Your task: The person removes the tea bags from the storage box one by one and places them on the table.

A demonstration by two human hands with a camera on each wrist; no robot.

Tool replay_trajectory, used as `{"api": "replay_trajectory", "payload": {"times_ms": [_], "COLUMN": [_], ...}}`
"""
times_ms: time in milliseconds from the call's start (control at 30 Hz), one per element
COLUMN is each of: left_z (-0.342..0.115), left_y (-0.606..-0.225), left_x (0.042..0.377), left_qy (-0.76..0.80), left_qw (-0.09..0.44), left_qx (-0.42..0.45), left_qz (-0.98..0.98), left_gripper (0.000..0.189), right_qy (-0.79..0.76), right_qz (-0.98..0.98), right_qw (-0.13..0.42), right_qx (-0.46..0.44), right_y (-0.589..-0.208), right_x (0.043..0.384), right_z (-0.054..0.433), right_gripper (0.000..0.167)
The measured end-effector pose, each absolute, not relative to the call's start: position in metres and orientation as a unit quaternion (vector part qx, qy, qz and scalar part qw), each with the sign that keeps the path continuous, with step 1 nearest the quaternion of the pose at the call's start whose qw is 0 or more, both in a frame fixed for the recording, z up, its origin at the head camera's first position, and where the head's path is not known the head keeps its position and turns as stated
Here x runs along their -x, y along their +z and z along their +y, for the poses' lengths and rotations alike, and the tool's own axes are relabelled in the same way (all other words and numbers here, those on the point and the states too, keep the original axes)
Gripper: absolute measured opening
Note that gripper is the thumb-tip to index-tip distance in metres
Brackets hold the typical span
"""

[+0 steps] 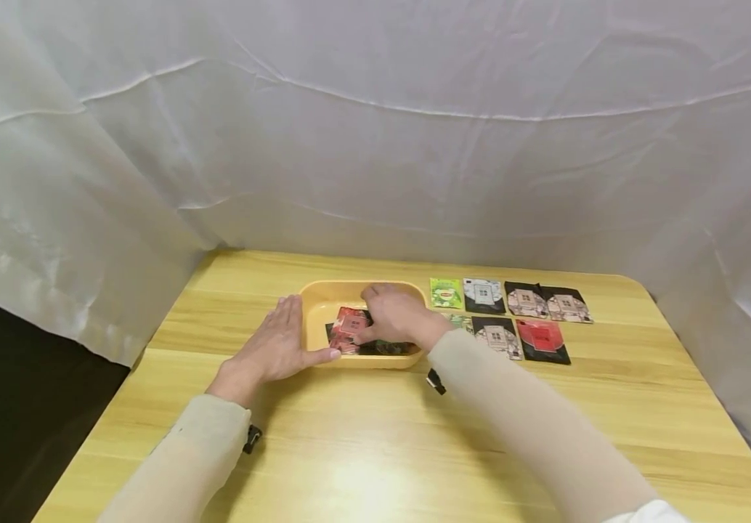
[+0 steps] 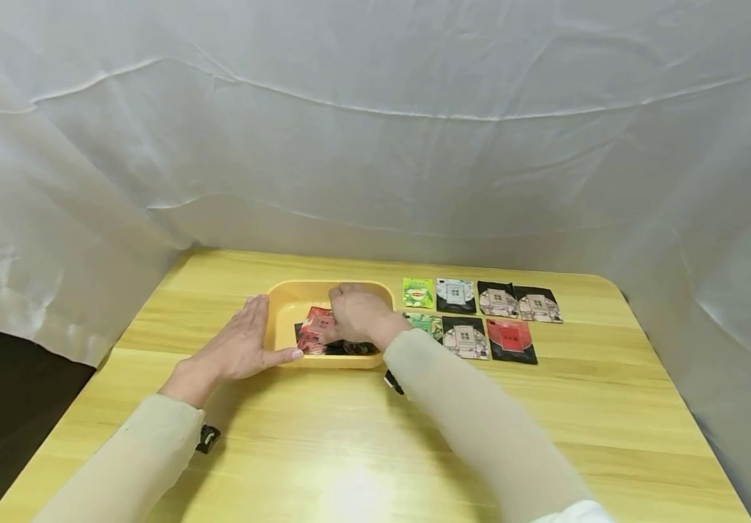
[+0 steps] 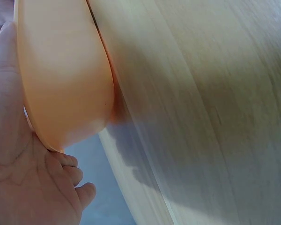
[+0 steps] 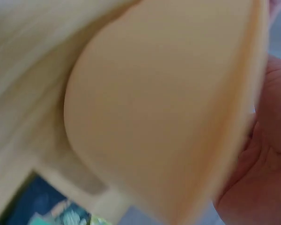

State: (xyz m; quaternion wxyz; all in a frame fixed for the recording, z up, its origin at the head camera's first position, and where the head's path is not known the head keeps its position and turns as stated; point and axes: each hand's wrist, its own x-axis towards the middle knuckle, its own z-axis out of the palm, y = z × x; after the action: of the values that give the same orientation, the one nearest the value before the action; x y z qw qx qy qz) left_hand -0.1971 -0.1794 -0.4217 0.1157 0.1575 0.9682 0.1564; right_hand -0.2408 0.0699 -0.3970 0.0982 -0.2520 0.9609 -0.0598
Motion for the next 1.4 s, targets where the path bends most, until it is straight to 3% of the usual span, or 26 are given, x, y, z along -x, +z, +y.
{"api": "replay_trajectory", "payload": {"times_ms": [167,400,567,1067,1400], "left_z": [-0.177,-0.175,-0.175,-0.177,-0.179], "left_y": [-0.423,-0.421,-0.421,-0.419,-0.421], "left_x": [0.198,0.198,0.198,0.197,0.195], "left_qy": [0.150,0.153,0.153,0.154,0.158], "left_qw": [0.113,0.116,0.113,0.109,0.116], "left_qx": [-0.164,-0.164,-0.165,-0.162,-0.158], "left_qz": [0.968,0.968,0.968,0.969,0.968], "left_gripper": [0.138,0.140,0.136,0.135,0.136], "right_qy": [-0.069,-0.059,-0.059,0.000,0.082], "right_qz": [0.963,0.966,0.966,0.965,0.959], "right_qw": [0.116,0.120,0.121,0.118,0.146], "right_qx": [0.234,0.221,0.219,0.236,0.227], "right_y": [-0.407,-0.415,-0.417,-0.404,-0.398], "right_x": [0.242,0.244,0.245,0.245,0.241], "right_z": [0.062,0.057,0.056,0.065,0.076], "right_gripper": [0.100,0.082,0.078,0.087,0.092]}}
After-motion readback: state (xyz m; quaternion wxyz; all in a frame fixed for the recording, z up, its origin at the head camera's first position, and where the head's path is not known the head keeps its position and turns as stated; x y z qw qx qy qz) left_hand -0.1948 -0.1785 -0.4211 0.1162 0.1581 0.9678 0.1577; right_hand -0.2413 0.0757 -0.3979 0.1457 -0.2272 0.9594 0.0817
